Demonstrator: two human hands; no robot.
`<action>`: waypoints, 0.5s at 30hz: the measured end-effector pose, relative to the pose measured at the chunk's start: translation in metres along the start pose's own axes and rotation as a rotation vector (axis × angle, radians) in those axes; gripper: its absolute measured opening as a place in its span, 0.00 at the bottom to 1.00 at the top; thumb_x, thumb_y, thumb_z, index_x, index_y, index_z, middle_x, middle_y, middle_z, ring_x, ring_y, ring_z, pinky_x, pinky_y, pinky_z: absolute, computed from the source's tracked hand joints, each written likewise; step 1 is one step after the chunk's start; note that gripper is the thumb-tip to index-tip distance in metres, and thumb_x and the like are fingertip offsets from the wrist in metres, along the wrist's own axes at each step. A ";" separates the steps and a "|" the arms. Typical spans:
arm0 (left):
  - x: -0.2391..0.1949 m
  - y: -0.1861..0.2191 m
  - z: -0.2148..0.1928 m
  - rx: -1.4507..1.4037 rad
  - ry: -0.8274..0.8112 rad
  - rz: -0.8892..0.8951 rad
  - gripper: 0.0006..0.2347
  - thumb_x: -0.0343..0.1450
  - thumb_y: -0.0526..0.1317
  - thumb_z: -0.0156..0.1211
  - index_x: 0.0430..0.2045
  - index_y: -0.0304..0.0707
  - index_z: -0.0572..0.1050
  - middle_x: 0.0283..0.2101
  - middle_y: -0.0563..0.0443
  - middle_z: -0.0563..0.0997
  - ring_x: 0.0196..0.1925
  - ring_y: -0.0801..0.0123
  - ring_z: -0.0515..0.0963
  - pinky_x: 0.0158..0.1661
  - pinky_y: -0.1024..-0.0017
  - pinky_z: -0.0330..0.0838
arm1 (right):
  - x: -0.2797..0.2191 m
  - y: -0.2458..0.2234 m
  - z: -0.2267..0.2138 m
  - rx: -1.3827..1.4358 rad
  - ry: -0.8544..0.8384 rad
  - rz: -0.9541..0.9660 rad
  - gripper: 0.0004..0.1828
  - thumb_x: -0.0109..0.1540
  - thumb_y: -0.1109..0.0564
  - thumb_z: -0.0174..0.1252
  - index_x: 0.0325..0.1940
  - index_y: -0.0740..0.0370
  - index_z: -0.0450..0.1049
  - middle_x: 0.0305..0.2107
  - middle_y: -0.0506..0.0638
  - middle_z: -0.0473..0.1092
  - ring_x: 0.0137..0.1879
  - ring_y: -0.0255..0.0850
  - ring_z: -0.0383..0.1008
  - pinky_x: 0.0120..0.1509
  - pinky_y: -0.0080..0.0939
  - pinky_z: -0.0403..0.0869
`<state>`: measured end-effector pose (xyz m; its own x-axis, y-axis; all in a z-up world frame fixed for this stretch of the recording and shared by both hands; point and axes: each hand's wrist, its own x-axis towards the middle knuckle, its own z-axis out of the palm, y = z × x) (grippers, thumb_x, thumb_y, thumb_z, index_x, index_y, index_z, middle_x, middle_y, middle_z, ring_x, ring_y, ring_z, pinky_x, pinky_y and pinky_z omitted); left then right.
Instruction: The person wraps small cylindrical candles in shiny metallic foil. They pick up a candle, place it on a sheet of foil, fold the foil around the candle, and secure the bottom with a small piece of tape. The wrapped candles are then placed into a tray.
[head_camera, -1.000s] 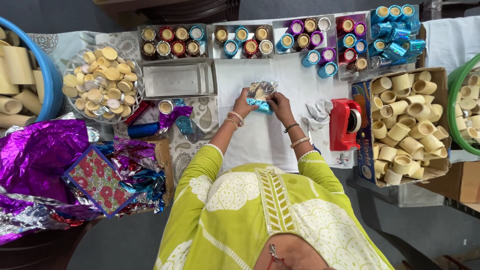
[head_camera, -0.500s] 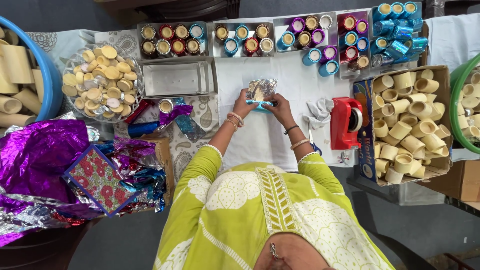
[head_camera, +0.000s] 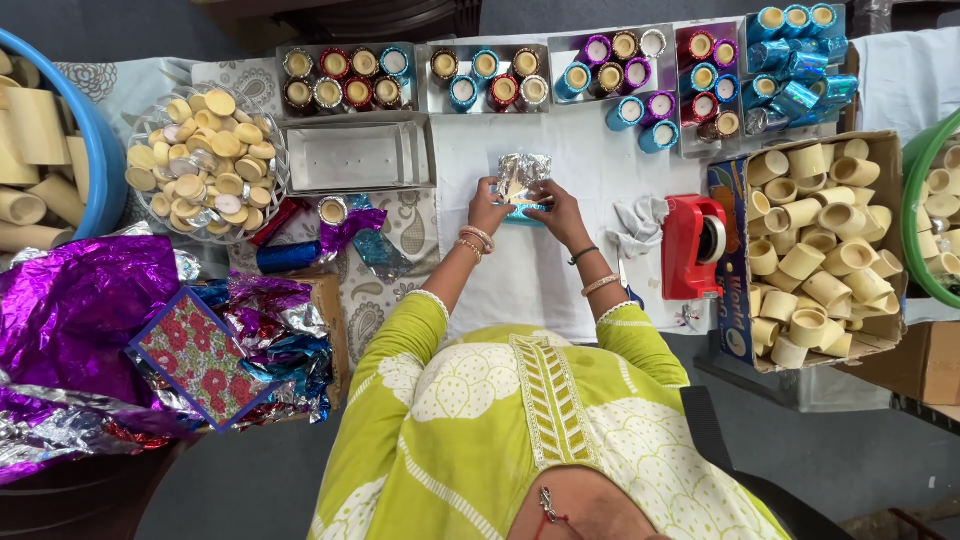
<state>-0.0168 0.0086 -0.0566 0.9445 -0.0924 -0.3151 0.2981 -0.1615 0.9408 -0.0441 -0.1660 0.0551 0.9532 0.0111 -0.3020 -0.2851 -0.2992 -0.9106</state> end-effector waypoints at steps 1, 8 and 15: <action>0.000 0.005 0.000 0.000 -0.002 0.000 0.28 0.57 0.33 0.74 0.51 0.40 0.66 0.34 0.48 0.83 0.36 0.70 0.83 0.37 0.70 0.78 | -0.002 -0.010 0.000 0.000 0.001 0.001 0.16 0.55 0.63 0.72 0.45 0.62 0.76 0.41 0.46 0.76 0.44 0.33 0.75 0.50 0.35 0.77; 0.001 0.015 -0.001 -0.013 -0.005 -0.119 0.28 0.58 0.32 0.72 0.52 0.39 0.65 0.26 0.50 0.83 0.28 0.71 0.81 0.32 0.72 0.74 | 0.000 -0.016 0.002 -0.402 -0.081 -0.243 0.22 0.58 0.66 0.67 0.54 0.49 0.79 0.45 0.53 0.70 0.48 0.47 0.76 0.53 0.44 0.77; 0.004 -0.002 -0.003 -0.152 -0.027 -0.074 0.30 0.59 0.28 0.71 0.55 0.37 0.64 0.31 0.50 0.83 0.34 0.74 0.82 0.35 0.76 0.76 | 0.018 0.013 0.000 -0.502 -0.142 -0.218 0.23 0.58 0.64 0.66 0.56 0.44 0.80 0.45 0.54 0.68 0.47 0.49 0.75 0.53 0.46 0.76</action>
<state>-0.0138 0.0111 -0.0595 0.9157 -0.1127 -0.3856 0.3861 -0.0187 0.9223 -0.0305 -0.1695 0.0379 0.9519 0.2416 -0.1887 0.0328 -0.6923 -0.7209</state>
